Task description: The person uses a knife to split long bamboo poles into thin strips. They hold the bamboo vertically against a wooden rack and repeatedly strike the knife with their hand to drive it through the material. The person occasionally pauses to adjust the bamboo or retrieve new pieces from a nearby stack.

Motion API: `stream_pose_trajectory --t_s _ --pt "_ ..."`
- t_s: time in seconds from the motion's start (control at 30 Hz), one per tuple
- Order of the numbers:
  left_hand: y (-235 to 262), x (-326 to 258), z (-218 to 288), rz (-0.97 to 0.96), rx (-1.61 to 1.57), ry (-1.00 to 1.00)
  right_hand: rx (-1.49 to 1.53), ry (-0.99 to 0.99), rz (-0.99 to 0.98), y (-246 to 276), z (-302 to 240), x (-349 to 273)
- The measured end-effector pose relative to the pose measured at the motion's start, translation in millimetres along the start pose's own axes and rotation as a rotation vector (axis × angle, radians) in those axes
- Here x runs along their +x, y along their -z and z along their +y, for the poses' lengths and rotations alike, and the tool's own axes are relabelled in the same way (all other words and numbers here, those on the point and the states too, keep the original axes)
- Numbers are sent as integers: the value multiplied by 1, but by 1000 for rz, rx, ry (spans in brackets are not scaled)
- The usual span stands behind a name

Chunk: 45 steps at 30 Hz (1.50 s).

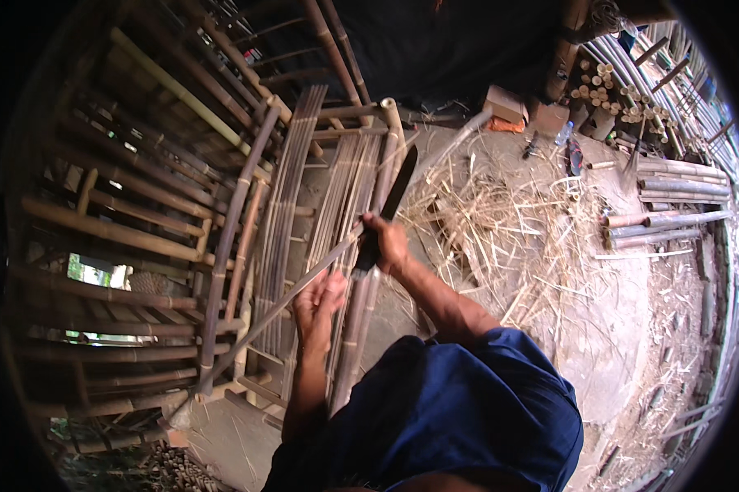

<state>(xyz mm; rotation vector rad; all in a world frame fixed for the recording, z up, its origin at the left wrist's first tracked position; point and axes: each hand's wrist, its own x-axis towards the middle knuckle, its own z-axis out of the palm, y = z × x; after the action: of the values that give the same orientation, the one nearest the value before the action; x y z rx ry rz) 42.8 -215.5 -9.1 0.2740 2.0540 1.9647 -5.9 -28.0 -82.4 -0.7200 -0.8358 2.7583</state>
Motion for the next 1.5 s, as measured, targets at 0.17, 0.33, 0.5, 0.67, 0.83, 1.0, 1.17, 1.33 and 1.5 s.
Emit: stream_pose_trajectory --t_s 0.17,0.33,0.5,0.67,0.83,1.0,1.17,1.33,1.5 --pt "42 -57 19 101 1218 -688 -407 141 25 39 16 -25" --pt "119 -66 -78 -731 94 316 -855 293 -109 25 26 -74" --pt "110 -88 -88 -427 114 164 -1863 405 -34 33 59 -127" --pt "107 -88 -110 -389 187 77 -1929 649 -410 55 129 -176" --pt "103 -138 -111 -380 98 77 -1938 843 41 108 97 -112" --pt "104 -138 -110 -332 44 144 -1833 908 -273 79 121 -168" --pt "111 -142 -98 -374 199 78 -1854 613 -137 77 98 -148" --pt "111 -161 -66 -447 197 86 -1942 666 -25 92 47 -100" --pt "139 -183 -72 -460 247 -13 -1938 654 -19 74 52 -114"
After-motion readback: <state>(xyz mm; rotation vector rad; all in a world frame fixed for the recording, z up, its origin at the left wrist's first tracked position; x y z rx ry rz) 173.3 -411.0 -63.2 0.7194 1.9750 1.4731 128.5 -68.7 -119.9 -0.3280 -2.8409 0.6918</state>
